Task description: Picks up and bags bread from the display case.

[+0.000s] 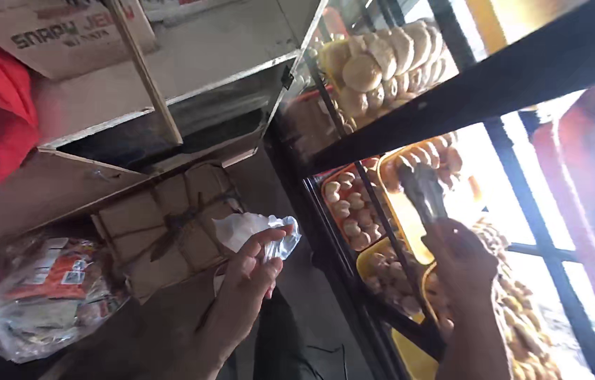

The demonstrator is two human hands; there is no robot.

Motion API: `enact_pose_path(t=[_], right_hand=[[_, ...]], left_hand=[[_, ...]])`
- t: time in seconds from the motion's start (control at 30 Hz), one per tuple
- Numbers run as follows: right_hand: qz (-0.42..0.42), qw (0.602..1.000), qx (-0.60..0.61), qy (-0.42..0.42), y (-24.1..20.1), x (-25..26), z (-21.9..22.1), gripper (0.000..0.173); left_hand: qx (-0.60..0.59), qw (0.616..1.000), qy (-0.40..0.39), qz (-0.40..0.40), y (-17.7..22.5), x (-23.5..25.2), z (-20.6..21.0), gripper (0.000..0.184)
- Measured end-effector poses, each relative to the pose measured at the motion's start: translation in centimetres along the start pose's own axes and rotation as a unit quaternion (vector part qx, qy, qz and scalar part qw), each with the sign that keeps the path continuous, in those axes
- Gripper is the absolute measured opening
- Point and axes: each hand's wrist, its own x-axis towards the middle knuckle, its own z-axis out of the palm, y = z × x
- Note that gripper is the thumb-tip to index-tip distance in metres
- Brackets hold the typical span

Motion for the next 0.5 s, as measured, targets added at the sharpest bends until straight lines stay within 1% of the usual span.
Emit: enact_pose_path(t=[0.03, 0.1, 0.17, 0.23, 0.3, 0.4, 0.5], right_hand=[[-0.023, 0.999, -0.025, 0.031, -0.6, 2.2, 0.7, 0.059], [-0.081, 0.992, -0.075, 0.062, -2.1, 6.8, 2.2, 0.056], [-0.098, 0.986, -0.114, 0.072, -4.1, 10.9, 3.8, 0.052], [-0.061, 0.986, -0.148, 0.052, -6.3, 13.8, 5.0, 0.049], [-0.030, 0.980, -0.192, 0.032, -7.8, 15.5, 6.4, 0.045], [-0.005, 0.962, -0.271, -0.028, -8.8, 16.6, 8.1, 0.052], [0.015, 0.946, -0.314, -0.081, -9.5, 16.9, 8.6, 0.048]], left_hand=[[0.003, 1.000, 0.002, -0.003, -0.2, -0.1, -0.2, 0.037], [0.011, 1.000, 0.013, -0.004, -0.6, -0.4, -0.5, 0.037], [0.020, 0.999, 0.024, -0.002, -0.9, -0.5, -0.8, 0.037], [0.028, 0.999, 0.039, -0.006, -1.1, -0.6, -1.1, 0.038], [0.028, 0.998, 0.053, -0.017, -1.3, -0.5, -1.4, 0.038], [0.017, 0.997, 0.070, -0.029, -1.7, -0.3, -1.6, 0.038], [0.015, 0.997, 0.075, -0.029, -2.0, 0.0, -1.7, 0.037]])
